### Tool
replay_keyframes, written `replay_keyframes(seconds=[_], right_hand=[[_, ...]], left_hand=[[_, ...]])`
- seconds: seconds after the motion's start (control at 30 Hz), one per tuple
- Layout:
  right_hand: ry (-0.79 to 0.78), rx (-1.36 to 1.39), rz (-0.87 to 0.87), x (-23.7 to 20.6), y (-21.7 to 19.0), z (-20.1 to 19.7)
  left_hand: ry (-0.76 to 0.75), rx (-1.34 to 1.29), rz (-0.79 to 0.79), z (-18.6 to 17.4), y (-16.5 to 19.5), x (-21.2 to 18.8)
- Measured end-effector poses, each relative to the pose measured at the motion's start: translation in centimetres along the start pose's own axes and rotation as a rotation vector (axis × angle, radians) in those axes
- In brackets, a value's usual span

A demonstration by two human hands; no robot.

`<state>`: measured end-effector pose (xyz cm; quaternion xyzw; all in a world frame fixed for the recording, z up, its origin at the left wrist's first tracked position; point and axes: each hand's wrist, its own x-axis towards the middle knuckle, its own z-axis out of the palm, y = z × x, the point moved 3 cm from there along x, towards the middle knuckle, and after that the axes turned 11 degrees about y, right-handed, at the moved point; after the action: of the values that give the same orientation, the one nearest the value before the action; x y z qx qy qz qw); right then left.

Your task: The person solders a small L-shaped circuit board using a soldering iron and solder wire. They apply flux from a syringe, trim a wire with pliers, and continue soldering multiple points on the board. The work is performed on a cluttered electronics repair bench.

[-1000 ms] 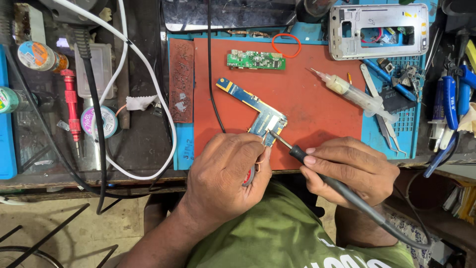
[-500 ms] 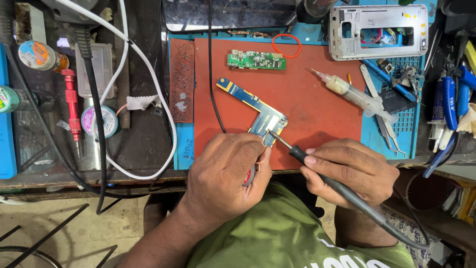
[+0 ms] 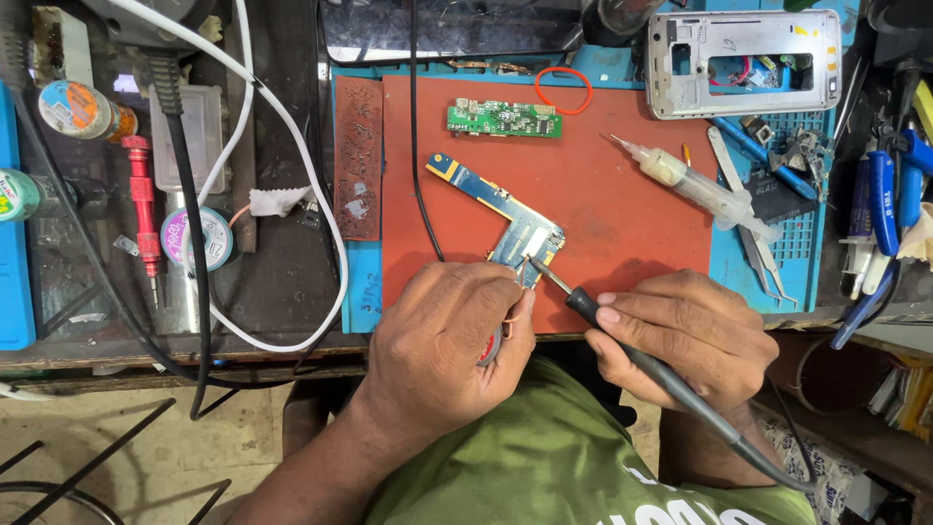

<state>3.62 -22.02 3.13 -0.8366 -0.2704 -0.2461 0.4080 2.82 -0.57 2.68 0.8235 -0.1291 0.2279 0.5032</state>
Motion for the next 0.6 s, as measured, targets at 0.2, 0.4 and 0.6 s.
replay_keyframes(seconds=[0.2, 0.4, 0.6], right_hand=[[-0.030, 0.036, -0.028, 0.15, 0.08, -0.05], [-0.043, 0.077, -0.005, 0.51, 0.47, -0.29], [-0.054, 0.104, -0.005, 0.28, 0.72, -0.37]], left_hand=[[-0.008, 0.019, 0.020, 0.03, -0.02, -0.03], [-0.011, 0.017, 0.027, 0.12, -0.12, -0.12], [-0.007, 0.006, 0.025, 0.10, -0.17, -0.27]])
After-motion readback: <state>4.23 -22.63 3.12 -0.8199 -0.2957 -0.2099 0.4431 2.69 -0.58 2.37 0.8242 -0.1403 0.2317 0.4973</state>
